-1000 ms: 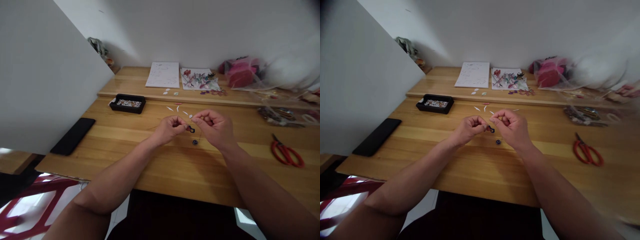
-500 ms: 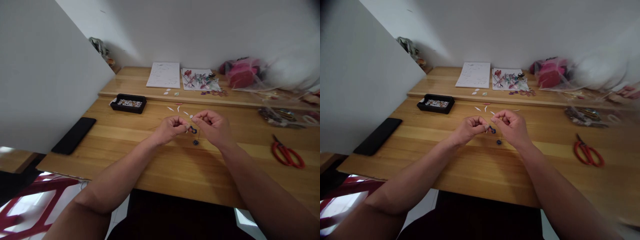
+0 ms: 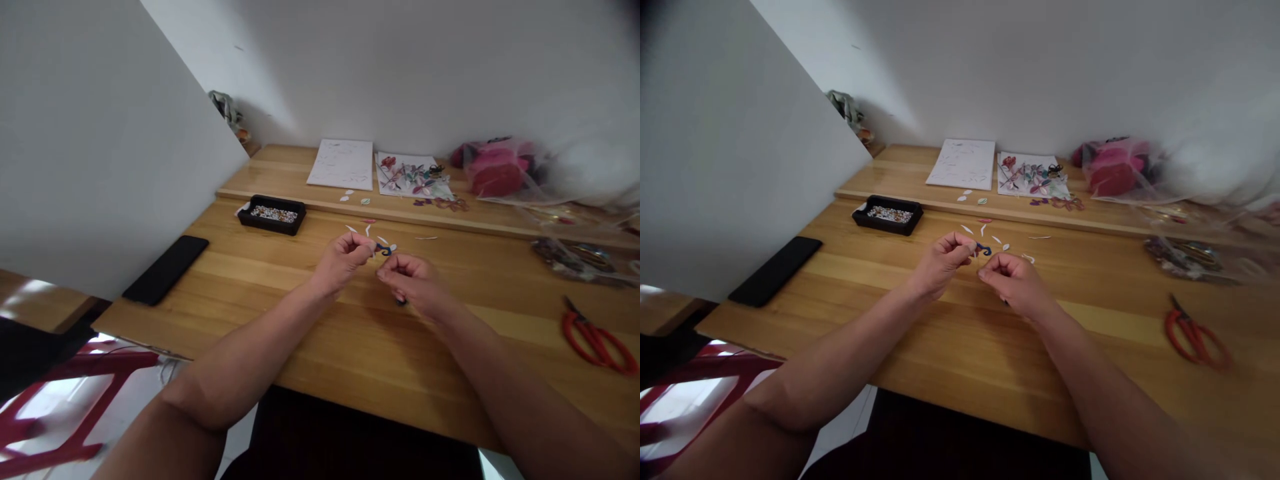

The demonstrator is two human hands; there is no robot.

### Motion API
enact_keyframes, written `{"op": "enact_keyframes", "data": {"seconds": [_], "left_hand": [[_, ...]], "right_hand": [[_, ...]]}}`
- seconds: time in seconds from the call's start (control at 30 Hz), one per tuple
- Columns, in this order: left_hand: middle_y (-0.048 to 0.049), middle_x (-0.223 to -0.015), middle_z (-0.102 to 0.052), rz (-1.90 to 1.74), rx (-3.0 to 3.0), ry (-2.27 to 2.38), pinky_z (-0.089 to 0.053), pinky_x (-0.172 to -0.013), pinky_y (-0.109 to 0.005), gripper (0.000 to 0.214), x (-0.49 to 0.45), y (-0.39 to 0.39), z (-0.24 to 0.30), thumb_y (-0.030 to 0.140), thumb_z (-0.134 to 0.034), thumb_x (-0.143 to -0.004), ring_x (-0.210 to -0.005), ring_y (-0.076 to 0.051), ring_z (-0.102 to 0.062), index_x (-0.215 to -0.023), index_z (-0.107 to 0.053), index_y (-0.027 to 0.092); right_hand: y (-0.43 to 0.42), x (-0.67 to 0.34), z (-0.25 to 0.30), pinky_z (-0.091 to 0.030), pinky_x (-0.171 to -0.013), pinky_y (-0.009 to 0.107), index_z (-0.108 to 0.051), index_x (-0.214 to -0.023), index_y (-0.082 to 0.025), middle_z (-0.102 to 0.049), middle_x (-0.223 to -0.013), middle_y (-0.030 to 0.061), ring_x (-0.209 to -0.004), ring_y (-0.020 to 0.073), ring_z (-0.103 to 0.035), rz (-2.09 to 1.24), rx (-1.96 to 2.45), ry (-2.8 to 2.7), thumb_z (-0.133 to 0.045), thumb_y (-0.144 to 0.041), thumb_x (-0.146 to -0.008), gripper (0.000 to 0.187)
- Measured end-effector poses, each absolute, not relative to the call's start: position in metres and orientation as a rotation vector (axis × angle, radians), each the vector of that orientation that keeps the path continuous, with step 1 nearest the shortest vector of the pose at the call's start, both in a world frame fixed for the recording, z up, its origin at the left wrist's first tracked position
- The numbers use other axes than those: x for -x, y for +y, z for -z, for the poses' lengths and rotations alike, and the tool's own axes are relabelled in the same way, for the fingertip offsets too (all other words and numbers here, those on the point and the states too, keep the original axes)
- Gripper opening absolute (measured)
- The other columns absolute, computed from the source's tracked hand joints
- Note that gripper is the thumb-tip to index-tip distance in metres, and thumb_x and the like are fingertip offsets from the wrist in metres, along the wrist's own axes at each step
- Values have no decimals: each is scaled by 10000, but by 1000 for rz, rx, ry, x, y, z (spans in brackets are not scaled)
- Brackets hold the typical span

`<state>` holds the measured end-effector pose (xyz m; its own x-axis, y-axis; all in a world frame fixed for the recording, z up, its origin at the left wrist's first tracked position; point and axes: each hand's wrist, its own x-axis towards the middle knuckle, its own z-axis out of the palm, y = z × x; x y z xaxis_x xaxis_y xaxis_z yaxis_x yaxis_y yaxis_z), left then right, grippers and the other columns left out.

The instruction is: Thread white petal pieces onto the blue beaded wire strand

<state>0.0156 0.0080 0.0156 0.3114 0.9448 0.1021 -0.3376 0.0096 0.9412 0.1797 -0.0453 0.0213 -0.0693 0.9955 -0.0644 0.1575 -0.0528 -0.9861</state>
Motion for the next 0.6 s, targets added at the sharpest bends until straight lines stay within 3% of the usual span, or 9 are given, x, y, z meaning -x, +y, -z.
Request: {"op": "enact_keyframes", "data": {"seconds": [0.37, 0.6], "left_hand": [[-16, -766, -677, -1087, -1325, 748, -455, -700, -265, 162, -18, 6, -13, 256, -736, -797, -691, -100, -583, -775, -609, 158], [-41, -836, -707, -957, -1384, 659, -486, -801, -295, 189, -14, 2, -14, 314, -737, -830, -786, -122, -623, -804, -641, 154]], "right_hand": [[-63, -180, -50, -236, -489, 273, -710, -803, -235, -286, -554, -78, -503, 95, -280, -476, 1356, -1570, -738, -300, -842, 81], [-52, -189, -49, -240, -498, 287, -709, -805, -231, -319, -548, -75, -509, 103, -275, -395, 1378, -1438, -736, -308, -846, 92]]}}
